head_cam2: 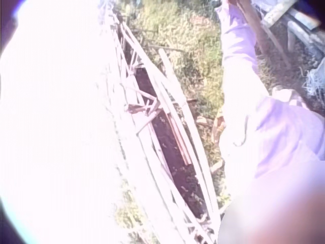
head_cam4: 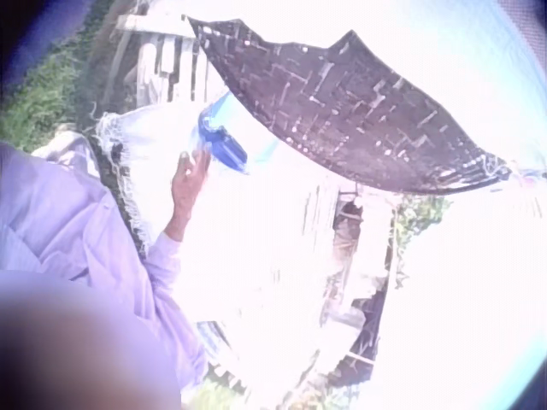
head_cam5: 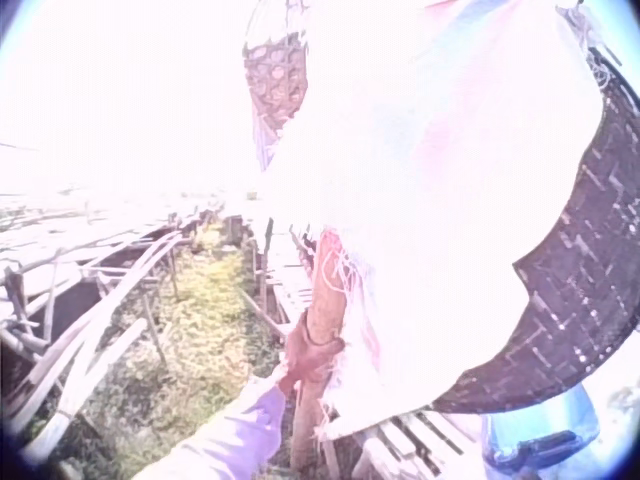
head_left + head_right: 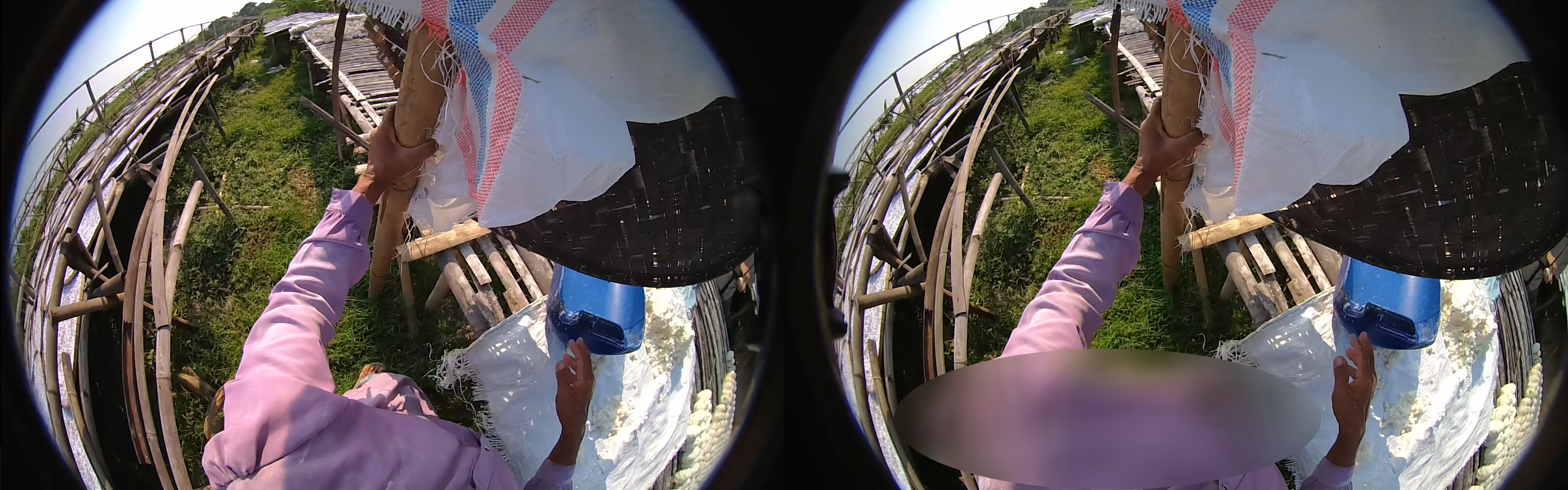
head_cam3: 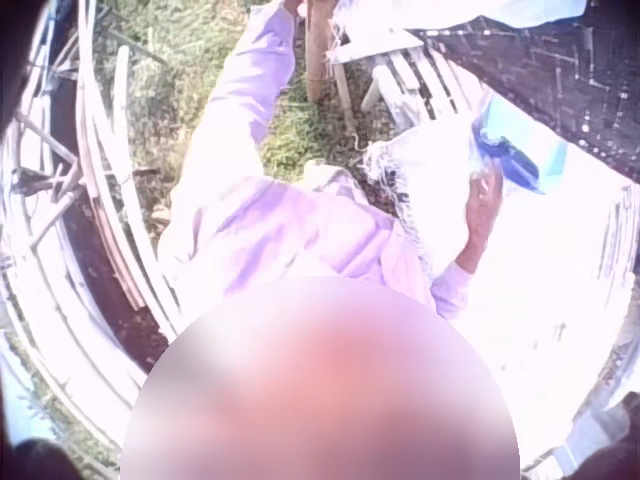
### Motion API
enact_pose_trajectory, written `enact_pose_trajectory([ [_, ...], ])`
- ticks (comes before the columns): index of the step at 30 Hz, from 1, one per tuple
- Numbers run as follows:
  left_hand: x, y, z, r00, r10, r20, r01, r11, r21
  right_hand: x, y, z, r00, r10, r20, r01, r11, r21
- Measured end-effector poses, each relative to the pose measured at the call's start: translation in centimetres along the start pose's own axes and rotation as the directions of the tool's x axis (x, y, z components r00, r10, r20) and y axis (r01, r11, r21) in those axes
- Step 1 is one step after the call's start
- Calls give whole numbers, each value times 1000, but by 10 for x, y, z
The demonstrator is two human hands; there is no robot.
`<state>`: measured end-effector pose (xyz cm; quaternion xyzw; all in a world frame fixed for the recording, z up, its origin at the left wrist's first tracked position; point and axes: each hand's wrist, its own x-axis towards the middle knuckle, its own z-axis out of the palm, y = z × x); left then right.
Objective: The person repeatedly scoops portions of white dough from a cloth, rolls them into uniform balls between both hands, and places them in neat rows on a bamboo rack. The person also adjusts the cloth and a blue scoop during the process.
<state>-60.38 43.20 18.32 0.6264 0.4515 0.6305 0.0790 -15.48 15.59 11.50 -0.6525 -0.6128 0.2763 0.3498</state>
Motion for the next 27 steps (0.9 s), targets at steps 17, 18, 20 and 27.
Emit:
enact_pose_trajectory([
  [17, 187, -107, -88, 977, 144, -155, -123, 983, 136, 343, -410, 207, 653, -745, -136, 699, 523, 488],
  [18, 191, -114, -84, 970, 175, -171, -145, 974, 174, 351, -422, 214, 697, -708, -113, 642, 547, 538],
  [20, 197, -126, -76, 967, 192, -166, -157, 967, 201, 368, -442, 227, 712, -696, -88, 582, 516, 628],
  [27, 214, -149, -41, 988, 120, -101, -103, 982, 159, 431, -469, 265, 604, -711, -360, 664, 199, 721],
])
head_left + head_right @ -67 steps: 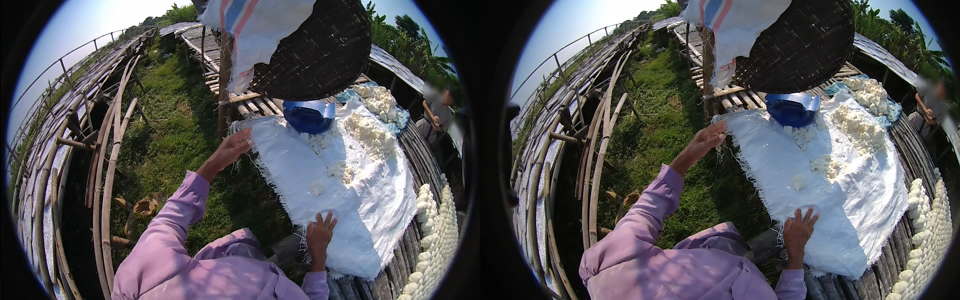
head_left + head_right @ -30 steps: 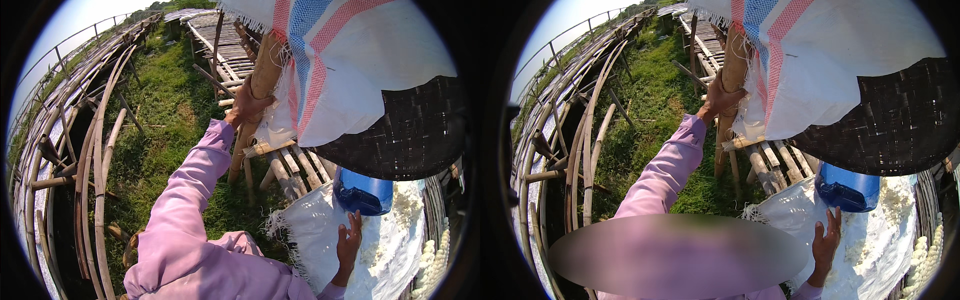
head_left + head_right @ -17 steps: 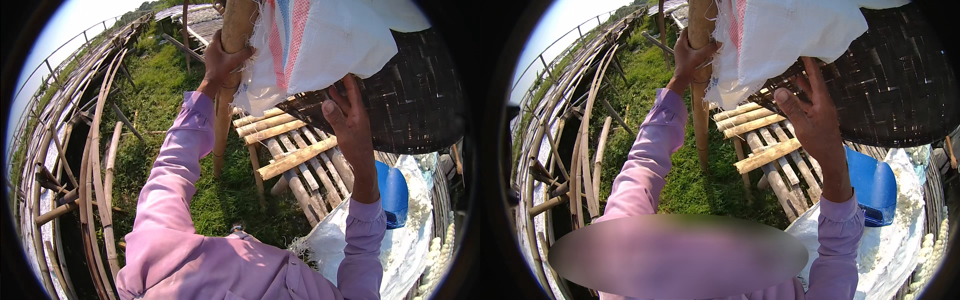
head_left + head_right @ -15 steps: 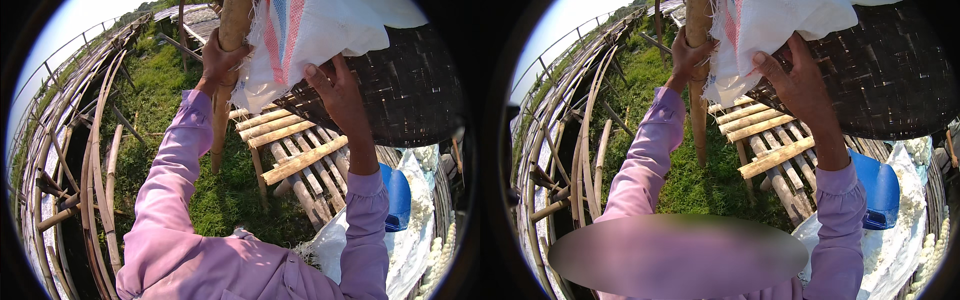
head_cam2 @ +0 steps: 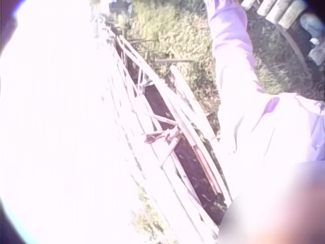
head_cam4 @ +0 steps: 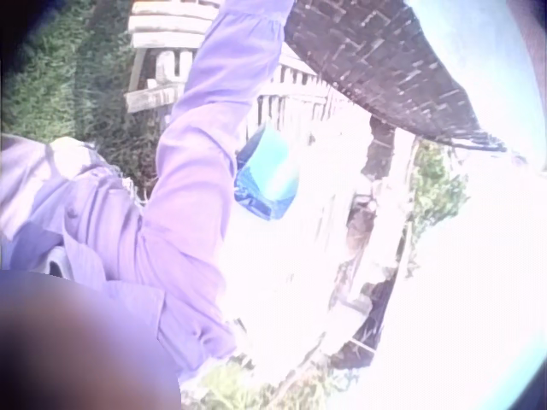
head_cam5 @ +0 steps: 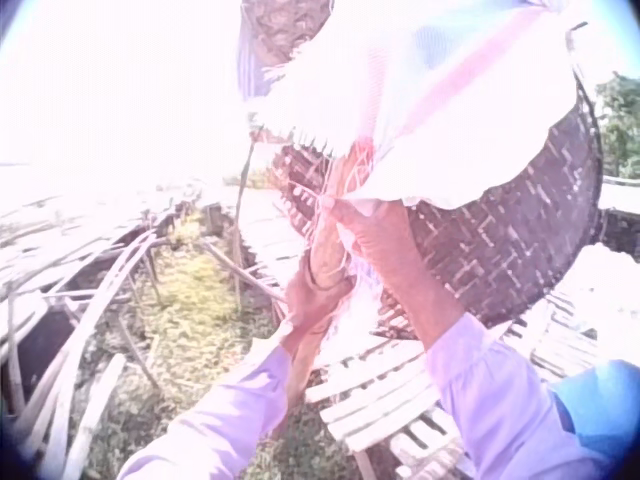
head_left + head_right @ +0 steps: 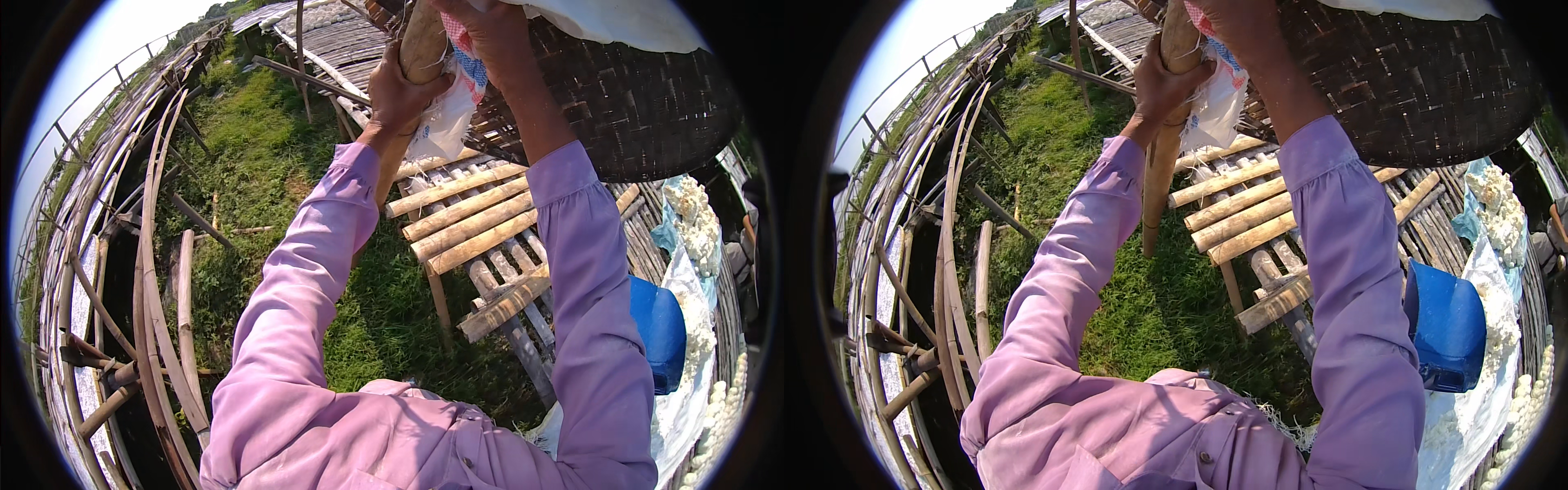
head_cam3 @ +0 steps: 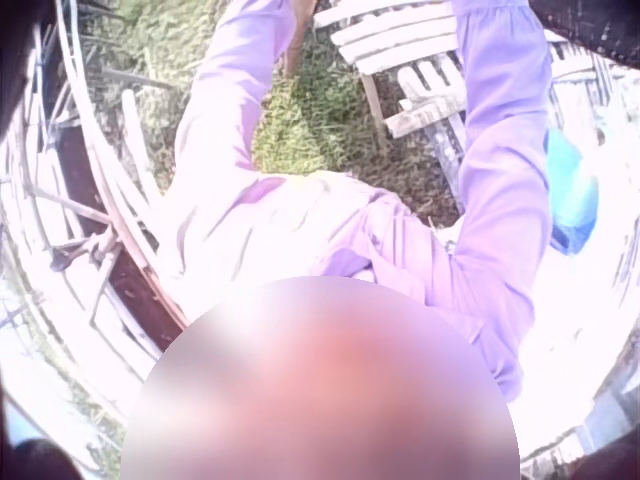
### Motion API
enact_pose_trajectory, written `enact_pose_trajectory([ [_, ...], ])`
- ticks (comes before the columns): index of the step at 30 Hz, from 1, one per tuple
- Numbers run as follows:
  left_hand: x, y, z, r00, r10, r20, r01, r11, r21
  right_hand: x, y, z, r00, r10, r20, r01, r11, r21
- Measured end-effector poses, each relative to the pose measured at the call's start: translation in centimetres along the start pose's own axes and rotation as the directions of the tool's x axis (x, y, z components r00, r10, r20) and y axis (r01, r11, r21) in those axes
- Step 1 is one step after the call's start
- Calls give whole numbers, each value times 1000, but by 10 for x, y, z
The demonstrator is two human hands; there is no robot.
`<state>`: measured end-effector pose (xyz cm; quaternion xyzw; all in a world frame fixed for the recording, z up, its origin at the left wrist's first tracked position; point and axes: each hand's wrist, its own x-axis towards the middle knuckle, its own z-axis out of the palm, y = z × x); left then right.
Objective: The person repeatedly scoops portions of white dough from a cloth, rolls them into uniform balls between both hands, and places them in neat rows on a bamboo rack. The person also adjusts the cloth and a blue scoop during the process.
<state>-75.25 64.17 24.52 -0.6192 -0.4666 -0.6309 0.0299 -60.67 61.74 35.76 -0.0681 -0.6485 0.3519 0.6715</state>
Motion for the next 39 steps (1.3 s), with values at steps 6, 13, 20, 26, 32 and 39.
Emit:
enact_pose_trajectory([
  [6, 17, -14, 19, 999, 1, -47, -3, 998, -61, 22, 13, -13, 997, 63, 50, -65, 997, 37],
  [13, 19, -36, 10, 998, -15, -53, 7, 990, -143, 30, 40, 8, 995, 77, 56, -83, 992, 100],
  [20, -7, -51, 5, 983, -120, -136, 100, 984, -149, 14, 92, 27, 996, -87, 16, 88, 987, -134],
  [26, -21, -65, 6, 971, -125, -204, 94, 984, -153, 5, 130, 34, 996, -30, 87, 47, 979, -199],
  [32, -39, -84, 19, 949, -121, -291, 114, 993, -43, -8, 145, 27, 972, -159, 170, 217, 886, -410],
  [39, -28, -93, 45, 937, -235, -257, 266, 960, 92, 9, 157, 17, 999, 36, -12, -37, 995, -88],
])
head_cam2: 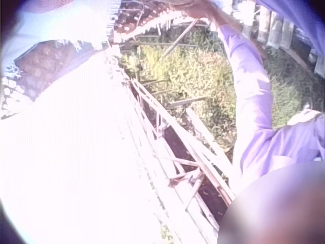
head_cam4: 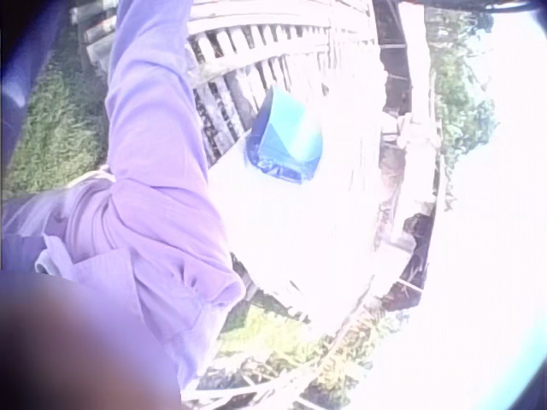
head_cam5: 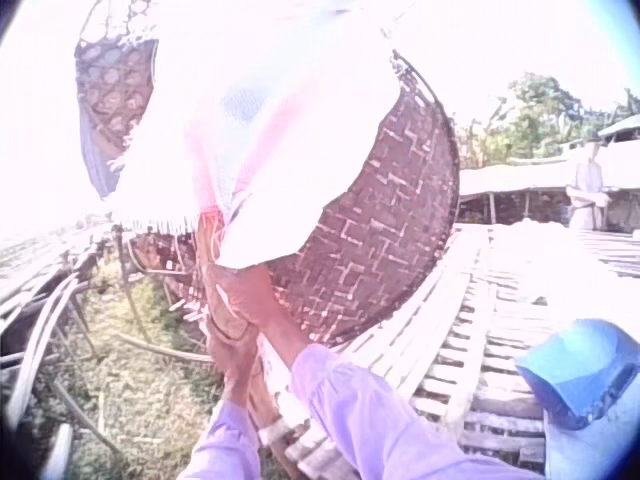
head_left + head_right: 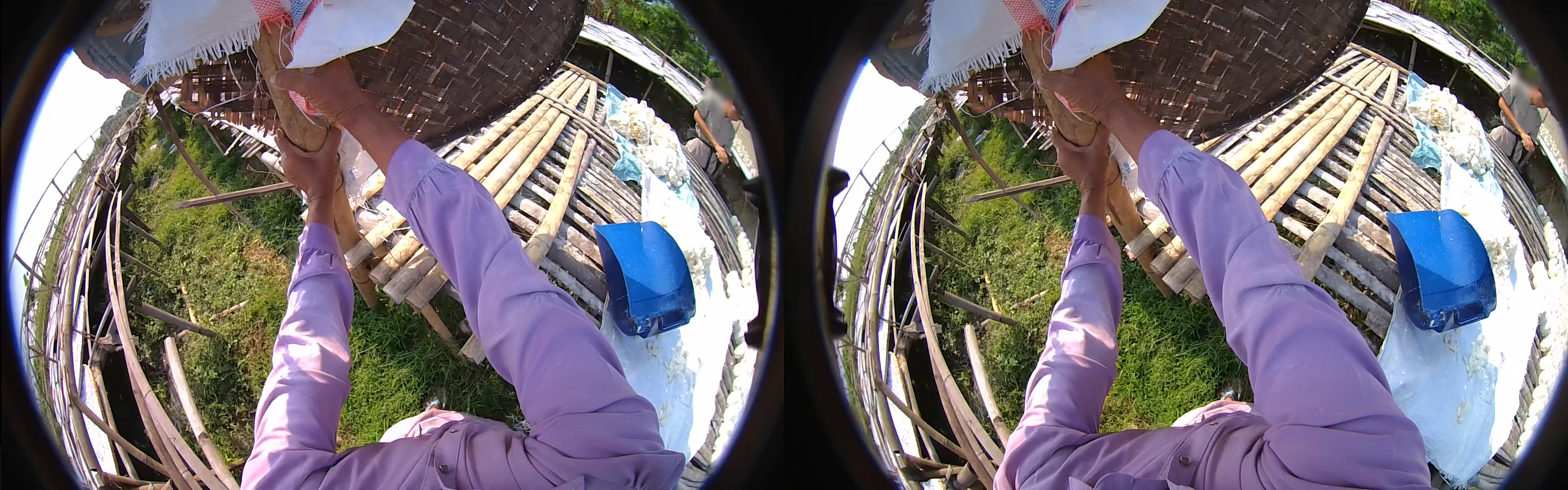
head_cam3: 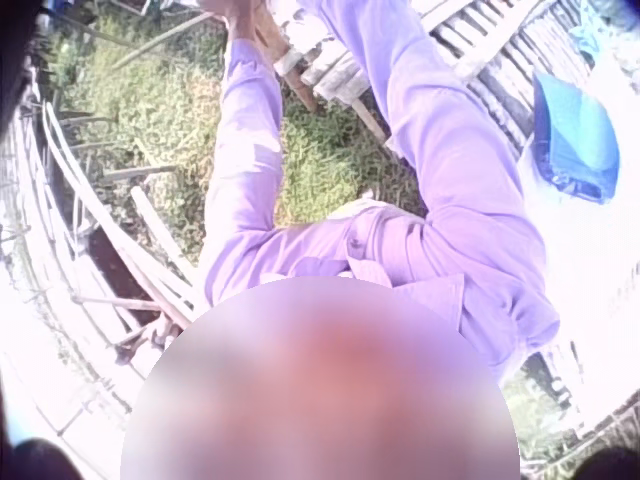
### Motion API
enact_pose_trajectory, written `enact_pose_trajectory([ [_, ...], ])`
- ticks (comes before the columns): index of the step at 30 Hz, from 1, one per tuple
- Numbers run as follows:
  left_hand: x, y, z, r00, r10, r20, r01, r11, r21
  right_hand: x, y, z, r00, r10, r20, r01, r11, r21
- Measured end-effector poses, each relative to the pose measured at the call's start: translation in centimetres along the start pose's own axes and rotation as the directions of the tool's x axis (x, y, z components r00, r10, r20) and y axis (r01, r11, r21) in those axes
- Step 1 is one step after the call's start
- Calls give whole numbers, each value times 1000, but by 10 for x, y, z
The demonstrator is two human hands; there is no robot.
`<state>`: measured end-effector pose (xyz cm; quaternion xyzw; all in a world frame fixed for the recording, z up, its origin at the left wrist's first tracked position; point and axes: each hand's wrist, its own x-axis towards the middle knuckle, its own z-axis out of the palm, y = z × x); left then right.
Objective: The person repeatedly scoops portions of white dough from a cloth, rolls them into uniform balls between both hands, and places them in neat rows on a bamboo rack. The person also adjusts the cloth and a blue scoop during the process.
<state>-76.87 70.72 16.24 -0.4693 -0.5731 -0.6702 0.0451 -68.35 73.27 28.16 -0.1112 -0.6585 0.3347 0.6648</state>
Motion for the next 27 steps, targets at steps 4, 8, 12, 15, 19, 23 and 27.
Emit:
enact_pose_trajectory([
  [4, -3, -9, 13, 992, 90, -93, -82, 993, 84, -5, -5, -6, 999, 51, 6, -51, 999, 17],
  [8, -1, -23, 16, 996, 86, -29, -79, 977, 197, -21, -24, -7, 987, 122, -103, -129, 989, -66],
  [12, 4, -29, 14, 989, 151, 7, -150, 982, 111, -58, -53, -40, 990, 98, 106, -79, 981, -176],
  [15, 4, -32, 13, 988, 108, 112, -108, 994, -13, -130, -84, -111, 913, 379, 153, -291, 865, -408],
  [19, 1, -32, 2, 970, 150, 191, -146, 989, -38, -266, -168, -249, 852, 437, -289, -361, 91, -928],
  [23, -44, -9, -32, 974, 124, 188, -111, 991, -75, -384, -309, -402, 641, -87, -763, -640, -610, -468],
  [27, -176, 57, -83, 883, 122, 454, 167, 821, -546, -471, -421, -485, 175, -267, -948, -940, -330, -81],
])
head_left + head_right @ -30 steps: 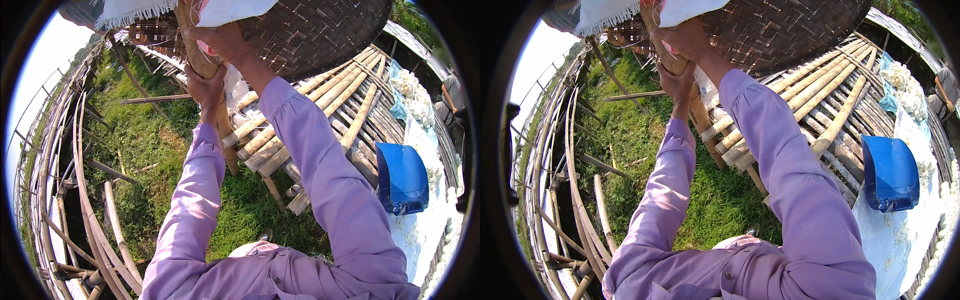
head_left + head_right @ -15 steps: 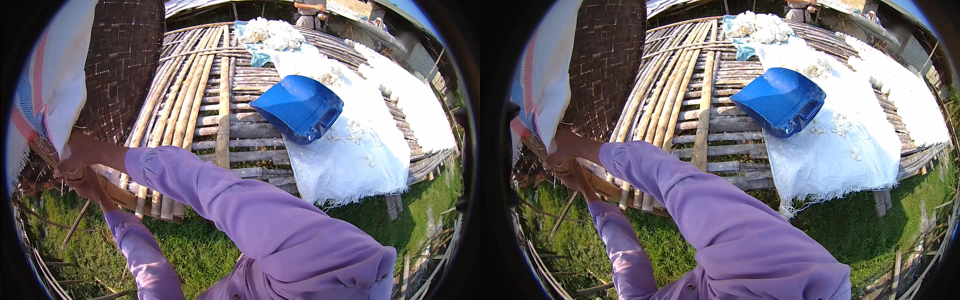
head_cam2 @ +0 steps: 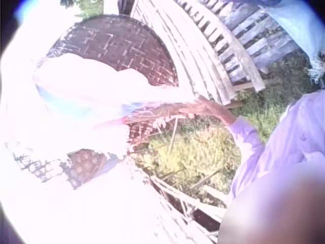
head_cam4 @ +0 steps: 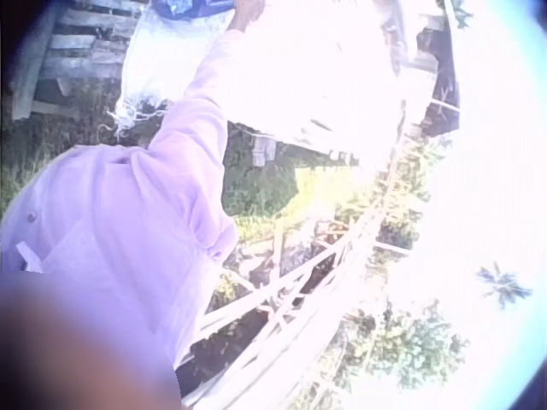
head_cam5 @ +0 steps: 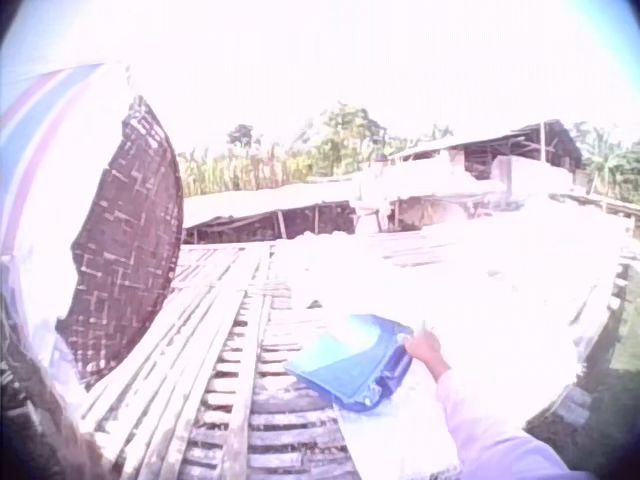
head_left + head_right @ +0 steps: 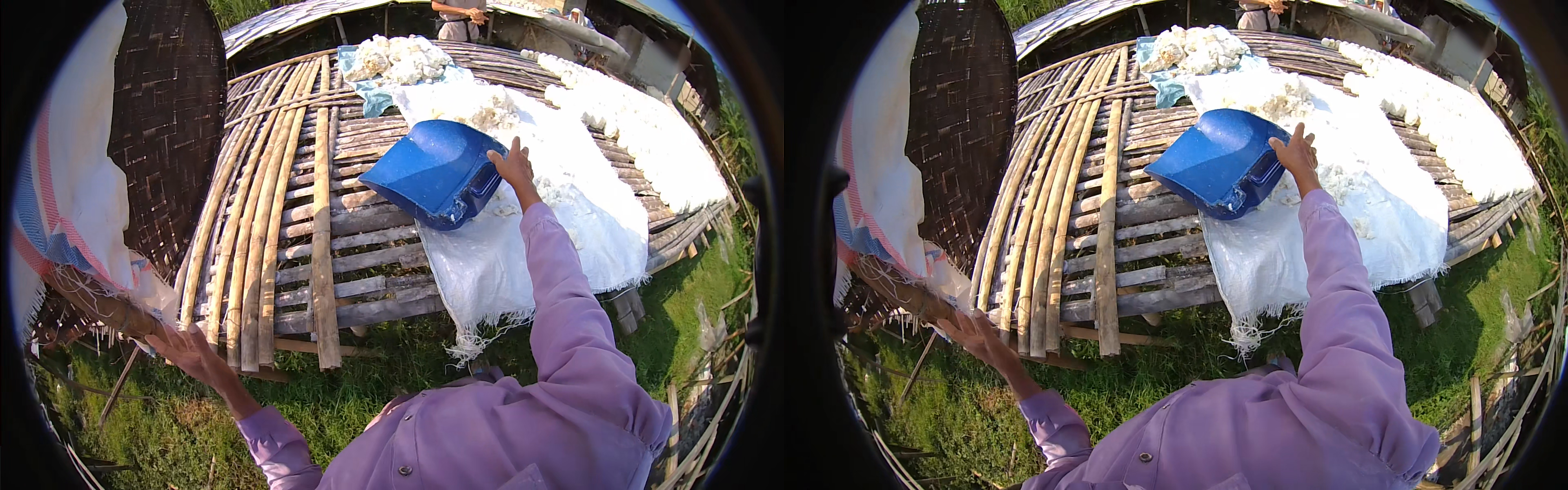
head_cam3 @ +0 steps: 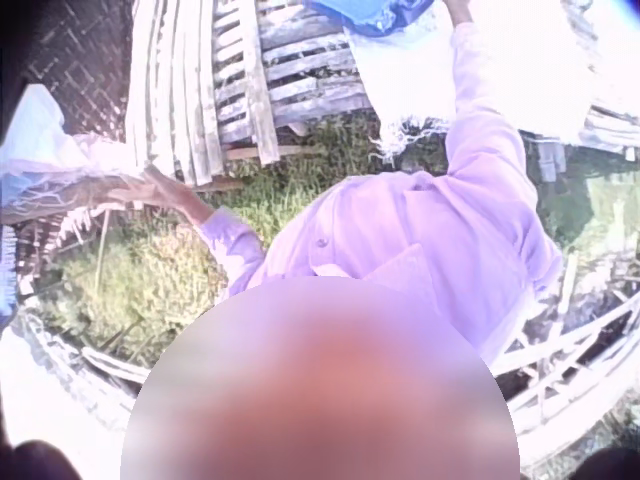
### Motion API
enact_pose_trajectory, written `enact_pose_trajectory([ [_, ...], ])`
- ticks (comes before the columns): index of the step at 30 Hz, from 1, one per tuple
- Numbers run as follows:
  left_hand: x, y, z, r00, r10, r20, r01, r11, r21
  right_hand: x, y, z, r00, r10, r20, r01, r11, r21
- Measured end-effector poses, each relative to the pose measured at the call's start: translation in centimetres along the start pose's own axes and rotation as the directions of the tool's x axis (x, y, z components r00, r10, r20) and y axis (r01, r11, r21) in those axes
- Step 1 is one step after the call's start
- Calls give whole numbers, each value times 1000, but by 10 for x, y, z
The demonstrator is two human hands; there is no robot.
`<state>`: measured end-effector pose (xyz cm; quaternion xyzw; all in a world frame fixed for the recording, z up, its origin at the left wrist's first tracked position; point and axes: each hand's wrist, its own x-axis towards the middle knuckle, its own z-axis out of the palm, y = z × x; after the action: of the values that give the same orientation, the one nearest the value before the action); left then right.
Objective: The person repeatedly scoops portions of white dough from a cloth, rolls them into uniform balls between both hands, and places them in neat rows on a bamboo rack. The person also adjusts the cloth and a blue scoop during the process.
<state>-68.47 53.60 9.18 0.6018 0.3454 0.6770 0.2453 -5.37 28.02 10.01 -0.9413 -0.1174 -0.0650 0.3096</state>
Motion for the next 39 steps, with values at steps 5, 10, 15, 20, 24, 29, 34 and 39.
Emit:
enact_pose_trajectory([
  [5, -136, 83, 95, 763, -337, 551, 460, 883, -98, 19, 47, 6, 906, -18, 423, -294, 692, 659],
  [10, -200, 115, 164, 477, -366, 799, 641, 767, -31, 25, 44, 33, 774, 14, 633, -545, 522, 656],
  [15, -248, 117, 219, 359, -472, 805, 754, 655, 48, 13, 77, 28, 765, 0, 644, -600, 364, 713],
  [20, -274, 115, 235, 351, -523, 777, 754, 649, 96, 8, 154, -19, 748, -84, 658, -660, 7, 751],
  [24, -284, 111, 232, 325, -560, 762, 867, 498, -3, 17, 246, -92, 881, 35, 472, -455, -216, 864],
  [29, -294, 118, 218, 112, -598, 793, 986, 168, -13, 6, 382, -229, 907, 388, 163, -107, -161, 981],
  [34, -285, 126, 222, -195, -480, 855, 978, -156, 135, 6, 467, -322, 674, 736, 61, -122, 29, 992],
  [39, -261, 147, 246, 62, -602, 796, 993, 116, 10, 45, 520, -349, 434, 900, -38, 45, 20, 999],
])
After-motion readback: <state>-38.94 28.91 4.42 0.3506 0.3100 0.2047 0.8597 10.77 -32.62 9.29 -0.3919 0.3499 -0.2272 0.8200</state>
